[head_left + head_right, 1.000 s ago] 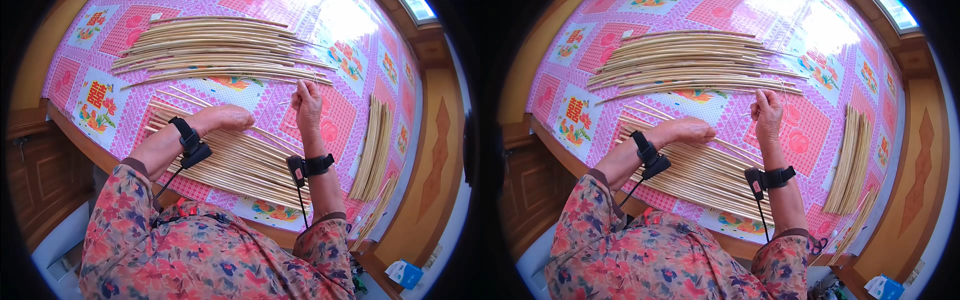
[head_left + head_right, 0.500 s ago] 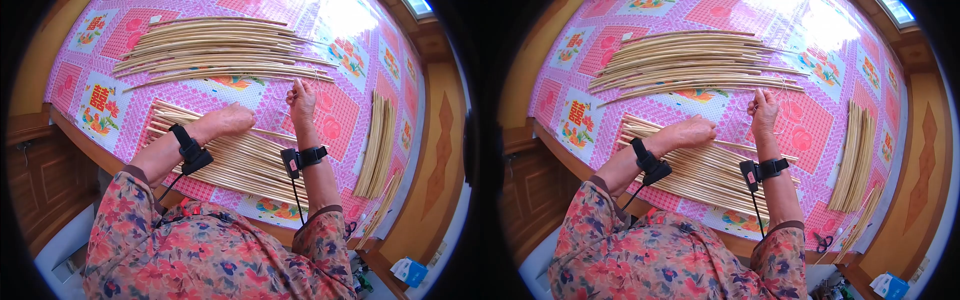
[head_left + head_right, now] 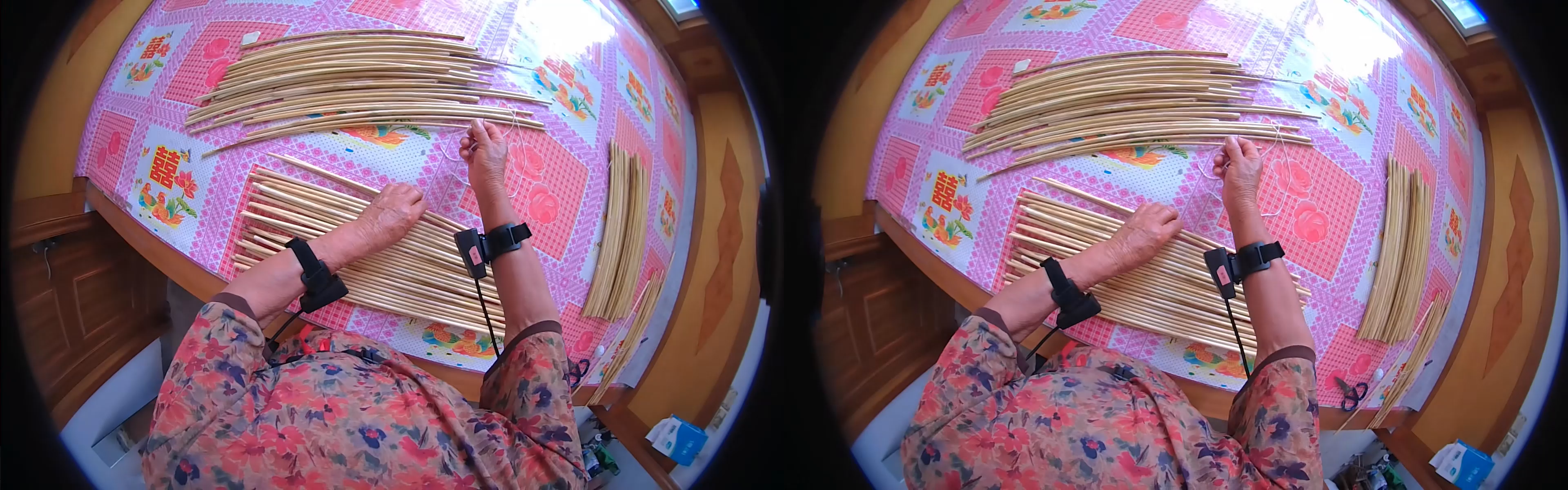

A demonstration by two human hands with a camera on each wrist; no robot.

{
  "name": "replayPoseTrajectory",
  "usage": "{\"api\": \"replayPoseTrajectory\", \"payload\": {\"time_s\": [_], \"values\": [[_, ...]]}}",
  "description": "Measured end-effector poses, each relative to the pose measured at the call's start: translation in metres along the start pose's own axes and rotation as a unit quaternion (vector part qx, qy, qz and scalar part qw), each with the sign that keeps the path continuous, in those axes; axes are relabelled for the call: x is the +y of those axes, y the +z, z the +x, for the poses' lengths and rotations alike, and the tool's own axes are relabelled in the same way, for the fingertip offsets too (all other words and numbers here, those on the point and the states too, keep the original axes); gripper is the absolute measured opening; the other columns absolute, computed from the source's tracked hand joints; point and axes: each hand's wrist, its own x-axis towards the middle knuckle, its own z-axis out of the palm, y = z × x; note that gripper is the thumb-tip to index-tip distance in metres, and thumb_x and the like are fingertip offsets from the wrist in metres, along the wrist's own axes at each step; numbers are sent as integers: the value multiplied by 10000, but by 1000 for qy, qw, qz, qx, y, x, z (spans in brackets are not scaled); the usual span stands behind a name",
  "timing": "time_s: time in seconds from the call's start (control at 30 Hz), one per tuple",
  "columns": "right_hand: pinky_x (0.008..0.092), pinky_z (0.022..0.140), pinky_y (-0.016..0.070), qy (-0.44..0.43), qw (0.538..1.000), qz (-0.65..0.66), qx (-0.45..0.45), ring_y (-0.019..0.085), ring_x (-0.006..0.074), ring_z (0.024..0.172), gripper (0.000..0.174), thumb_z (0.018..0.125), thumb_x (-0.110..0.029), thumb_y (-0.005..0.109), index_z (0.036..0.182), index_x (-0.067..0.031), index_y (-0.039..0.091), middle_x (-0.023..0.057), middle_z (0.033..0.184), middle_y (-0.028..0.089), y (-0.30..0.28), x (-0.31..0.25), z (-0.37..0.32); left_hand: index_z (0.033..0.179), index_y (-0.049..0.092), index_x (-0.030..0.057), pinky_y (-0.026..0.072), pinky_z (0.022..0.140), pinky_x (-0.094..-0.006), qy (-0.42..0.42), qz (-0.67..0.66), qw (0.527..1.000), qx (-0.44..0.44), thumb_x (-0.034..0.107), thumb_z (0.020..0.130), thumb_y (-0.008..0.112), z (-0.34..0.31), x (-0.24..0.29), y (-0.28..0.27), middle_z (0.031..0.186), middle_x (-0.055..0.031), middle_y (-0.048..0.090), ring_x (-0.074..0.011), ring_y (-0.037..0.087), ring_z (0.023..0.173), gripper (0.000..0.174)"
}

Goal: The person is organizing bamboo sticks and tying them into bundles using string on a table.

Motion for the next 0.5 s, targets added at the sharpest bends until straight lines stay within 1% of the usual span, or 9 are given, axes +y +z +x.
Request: {"api": "replayPoseTrajectory", "payload": {"time_s": [0.03, 0.1, 0.13, 0.17, 0.23, 0.3, 0.33, 0.43, 0.5], "values": [[197, 379, 407, -3, 1000, -4, 2, 515, 93, 506, 118, 844, -165, 531, 803, -58, 501, 27, 681, 520, 2, 0, 0, 916, 536, 43, 389, 763, -360, -14, -8, 1000, 2, 105, 730, 479, -1, 1, 1, 901, -90, 504, -245, 496, 870, 204], [203, 397, 432, 6, 1000, 1, -3, 534, 105, 524, 115, 848, -161, 523, 820, -51, 504, 42, 705, 540, 4, -2, 1, 934, 536, 38, 386, 772, -362, -30, -18, 999, 3, 102, 731, 479, -6, 3, 7, 922, -96, 496, -247, 487, 887, 220], [210, 416, 458, 11, 1000, 7, -9, 552, 117, 541, 114, 851, -156, 516, 837, -43, 507, 58, 729, 561, 6, -4, 1, 945, 534, 34, 386, 779, -362, -29, -23, 998, 45, 100, 730, 480, -8, 4, 11, 939, -99, 490, -248, 481, 901, 231], [210, 416, 458, 11, 1000, 7, -8, 552, 117, 541, 114, 851, -156, 516, 837, -43, 507, 58, 729, 561, 7, -5, 1, 956, 532, 29, 386, 786, -362, -27, -27, 995, 87, 98, 729, 481, -10, 5, 16, 955, -102, 485, -250, 476, 915, 243], [243, 465, 507, 14, 1000, 9, -13, 571, 138, 571, 115, 858, -141, 497, 853, -26, 506, 87, 769, 580, 12, -6, 1, 988, 526, 13, 387, 800, -356, -40, -31, 996, 79, 93, 719, 483, -16, 11, 17, 959, -109, 480, -256, 471, 925, 284], [262, 489, 523, 11, 1000, 16, -21, 576, 144, 581, 115, 860, -133, 490, 850, -19, 504, 88, 763, 576, 14, -4, 2, 1007, 517, -7, 388, 812, -358, -34, -22, 993, 110, 86, 709, 481, -20, 13, 20, 968, -120, 472, -264, 468, 925, 314], [282, 514, 538, 8, 999, 21, -30, 581, 150, 591, 116, 863, -126, 483, 848, -13, 501, 89, 756, 572, 15, -3, 2, 1035, 491, -38, 353, 895, -380, -45, -39, 995, 82, 84, 714, 459, -23, 14, 20, 1004, -145, 462, -287, 449, 989, 345], [298, 529, 546, -10, 998, 29, -53, 585, 153, 599, 116, 862, -120, 482, 854, -6, 499, 93, 752, 569, 17, 0, 3, 1040, 483, -40, 346, 906, -391, -36, -63, 994, 87, 83, 718, 453, -25, 13, 24, 1011, -145, 456, -285, 442, 999, 346], [296, 526, 545, -8, 998, 29, -54, 585, 153, 599, 114, 861, -118, 483, 854, -5, 500, 91, 747, 566, 19, 2, 3, 1042, 487, -39, 350, 908, -392, -26, -47, 994, 98, 81, 712, 463, -28, 14, 24, 1007, -143, 454, -285, 444, 993, 351]]}}
